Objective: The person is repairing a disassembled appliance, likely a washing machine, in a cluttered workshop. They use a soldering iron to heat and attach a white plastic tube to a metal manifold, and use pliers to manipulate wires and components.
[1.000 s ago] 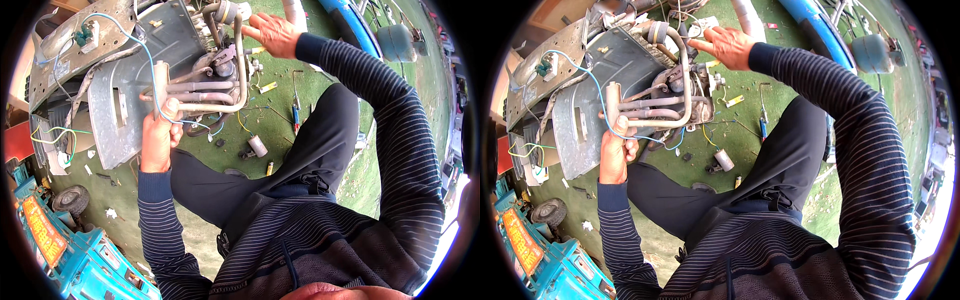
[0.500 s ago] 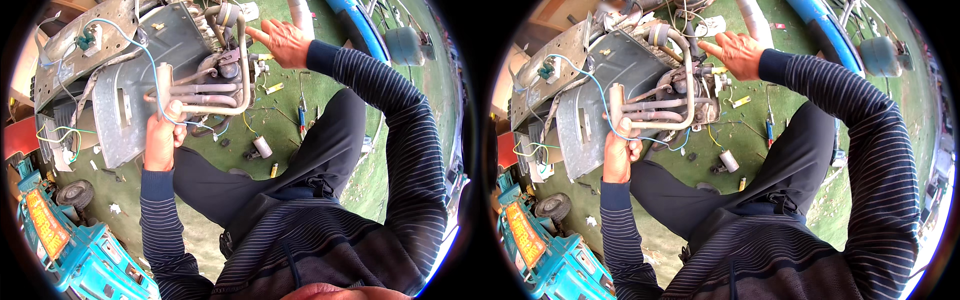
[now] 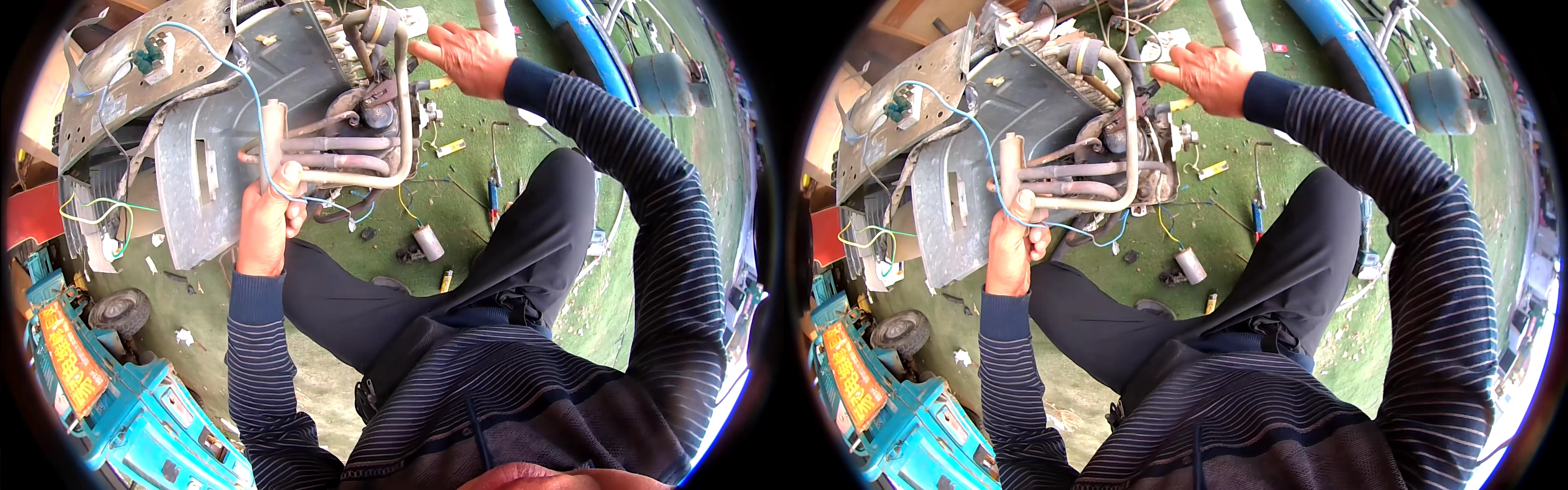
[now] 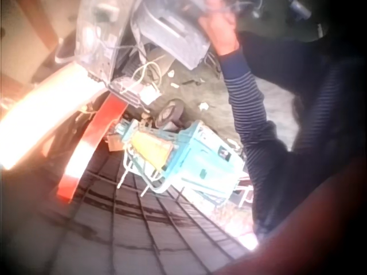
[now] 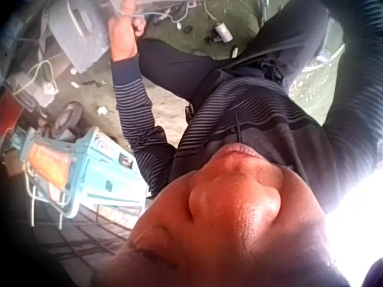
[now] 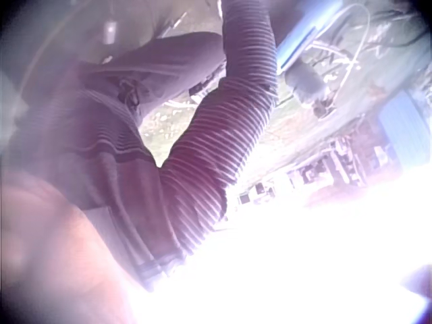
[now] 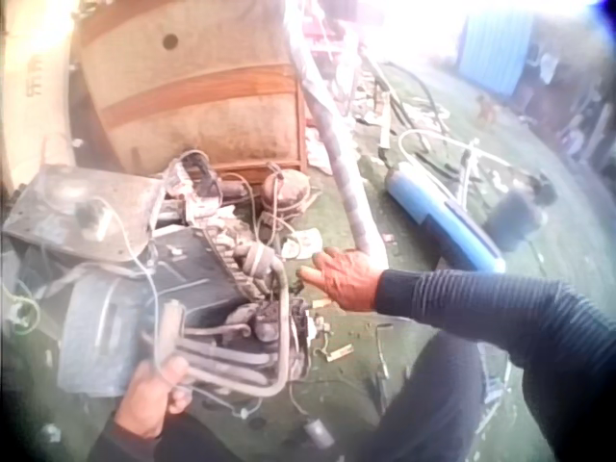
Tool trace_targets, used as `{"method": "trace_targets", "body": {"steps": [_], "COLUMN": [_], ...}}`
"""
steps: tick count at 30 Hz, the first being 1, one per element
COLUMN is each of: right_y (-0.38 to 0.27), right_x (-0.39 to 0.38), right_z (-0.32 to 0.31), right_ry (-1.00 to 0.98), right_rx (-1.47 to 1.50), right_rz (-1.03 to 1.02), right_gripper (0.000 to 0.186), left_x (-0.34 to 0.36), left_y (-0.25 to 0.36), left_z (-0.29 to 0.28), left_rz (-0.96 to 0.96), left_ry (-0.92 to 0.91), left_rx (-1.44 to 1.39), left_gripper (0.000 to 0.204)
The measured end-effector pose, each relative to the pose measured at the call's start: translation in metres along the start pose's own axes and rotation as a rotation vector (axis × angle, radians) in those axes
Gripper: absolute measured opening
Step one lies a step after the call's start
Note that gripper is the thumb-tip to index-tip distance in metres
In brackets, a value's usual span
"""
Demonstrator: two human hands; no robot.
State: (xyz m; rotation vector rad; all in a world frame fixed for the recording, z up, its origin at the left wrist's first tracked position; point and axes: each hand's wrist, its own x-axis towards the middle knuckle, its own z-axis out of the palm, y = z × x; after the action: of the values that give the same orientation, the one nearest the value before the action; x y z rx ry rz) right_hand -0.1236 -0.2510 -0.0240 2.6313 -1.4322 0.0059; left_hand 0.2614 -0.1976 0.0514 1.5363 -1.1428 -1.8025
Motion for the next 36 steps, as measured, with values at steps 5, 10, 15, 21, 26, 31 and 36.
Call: {"method": "trace_targets", "body": {"steps": [5, 10, 15, 21, 26, 31, 36], "right_y": [0.008, -0.067, -0.050, 0.016, -0.042, -0.110, -0.125], "right_x": [0.011, -0.039, -0.029, 0.031, -0.035, -0.137, -0.133], "right_z": [0.010, -0.020, -0.014, 0.019, 0.019, 0.061, 0.086], "right_ry": [0.000, -0.118, -0.127, 0.127, -0.040, -0.459, -0.232], "right_rx": [0.015, 0.050, 0.036, -0.136, 0.231, 0.596, 0.487], "right_rz": [-0.052, 0.263, 0.207, -0.133, 0.234, 0.754, 0.651], "right_gripper": [0.063, 0.064, 0.052, 0.056, 0.084, 0.036, 0.032], "left_x": [0.000, -0.001, 0.001, 0.001, 0.000, 0.002, -0.001], "left_y": [-0.002, -0.004, -0.004, -0.003, -0.004, -0.003, -0.005], "left_z": [-0.003, 0.002, -0.004, -0.002, 0.000, -0.004, -0.002], "left_rz": [0.001, 0.005, 0.012, 0.014, 0.016, 0.020, 0.018], "left_ry": [-0.004, 0.023, -0.008, 0.009, 0.028, -0.050, -0.009], "left_rx": [-0.006, -0.010, 0.007, -0.020, -0.027, -0.012, -0.040], "left_gripper": [0.049, 0.049, 0.049, 0.048, 0.046, 0.046, 0.048]}}
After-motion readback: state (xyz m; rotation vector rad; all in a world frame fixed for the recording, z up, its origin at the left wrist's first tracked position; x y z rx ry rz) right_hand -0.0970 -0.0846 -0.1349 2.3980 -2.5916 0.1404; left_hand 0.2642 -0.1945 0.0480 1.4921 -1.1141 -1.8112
